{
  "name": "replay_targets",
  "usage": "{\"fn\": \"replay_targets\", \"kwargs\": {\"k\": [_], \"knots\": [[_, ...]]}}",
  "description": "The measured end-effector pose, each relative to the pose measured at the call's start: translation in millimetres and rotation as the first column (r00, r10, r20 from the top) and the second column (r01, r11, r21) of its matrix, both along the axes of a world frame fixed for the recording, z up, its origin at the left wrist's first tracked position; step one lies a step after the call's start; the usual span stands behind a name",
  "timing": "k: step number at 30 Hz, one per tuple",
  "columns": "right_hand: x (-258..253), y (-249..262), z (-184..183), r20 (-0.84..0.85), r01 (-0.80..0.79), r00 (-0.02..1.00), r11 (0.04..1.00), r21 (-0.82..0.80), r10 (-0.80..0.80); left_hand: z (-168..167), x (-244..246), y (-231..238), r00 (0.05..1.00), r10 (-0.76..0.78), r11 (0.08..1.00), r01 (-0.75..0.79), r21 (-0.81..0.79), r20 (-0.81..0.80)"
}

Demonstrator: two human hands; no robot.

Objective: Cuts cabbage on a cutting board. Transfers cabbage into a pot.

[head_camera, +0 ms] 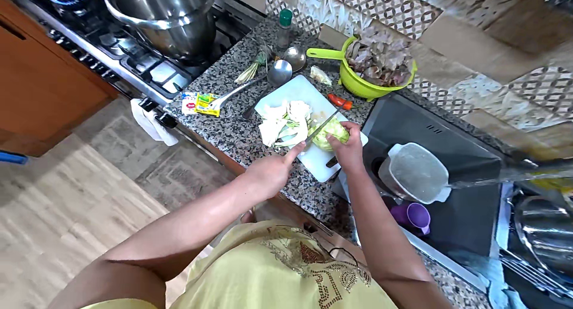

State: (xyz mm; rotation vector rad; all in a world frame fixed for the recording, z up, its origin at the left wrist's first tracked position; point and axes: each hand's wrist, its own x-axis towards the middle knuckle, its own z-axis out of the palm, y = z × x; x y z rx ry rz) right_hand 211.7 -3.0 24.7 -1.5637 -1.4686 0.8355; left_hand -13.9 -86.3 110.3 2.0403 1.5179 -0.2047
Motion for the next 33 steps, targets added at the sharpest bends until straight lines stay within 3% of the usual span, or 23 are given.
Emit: {"fn": "replay_targets", "kwargs": {"k": [3,7,13,16,19,25,29,31,33], "knots": [[2,3,2,-0.010,-0.021,1.000,1.000,-0.011,0.020,11,13,10,0.998,0.007,0.996,-0.013,-0.087,-0.063],[2,7,0,-0.041,0.020,0.999,1.000,-0.017,-0.021,-16,37,32,0.999,-0.014,0.990,0.008,-0.138,-0.039],[9,13,4,-0.061,-0.013,0.998,0.999,-0.042,0.010,-9,13,1,0.991,-0.006,0.976,-0.024,-0.214,-0.135],[13,13,7,-0.048,-0.067,0.997,0.995,-0.075,0.064,-3,21,18,0.994,-0.039,0.981,0.020,-0.191,-0.100],[9,8,6,-0.075,-0.068,0.995,0.997,-0.043,0.065,-23,37,38,0.997,-0.043,0.986,0.031,-0.165,-0.067],[10,9,1,-0.213,0.004,0.977,1.000,-0.005,-0.005,-43,9,17,0.994,-0.010,0.984,-0.009,-0.176,-0.109],[15,11,7,-0.333,0.079,0.936,0.989,-0.122,-0.115,-47,-4,24,0.996,-0.032,0.987,0.019,-0.161,-0.077],[22,14,9,-0.367,0.143,0.907,0.970,-0.198,-0.208,-41,-11,23,0.999,-0.032,0.983,0.025,-0.180,-0.036],[21,13,9,-0.342,0.131,0.919,0.971,-0.200,-0.195,-33,-20,22,0.997,0.028,0.977,-0.013,-0.212,0.069]]}}
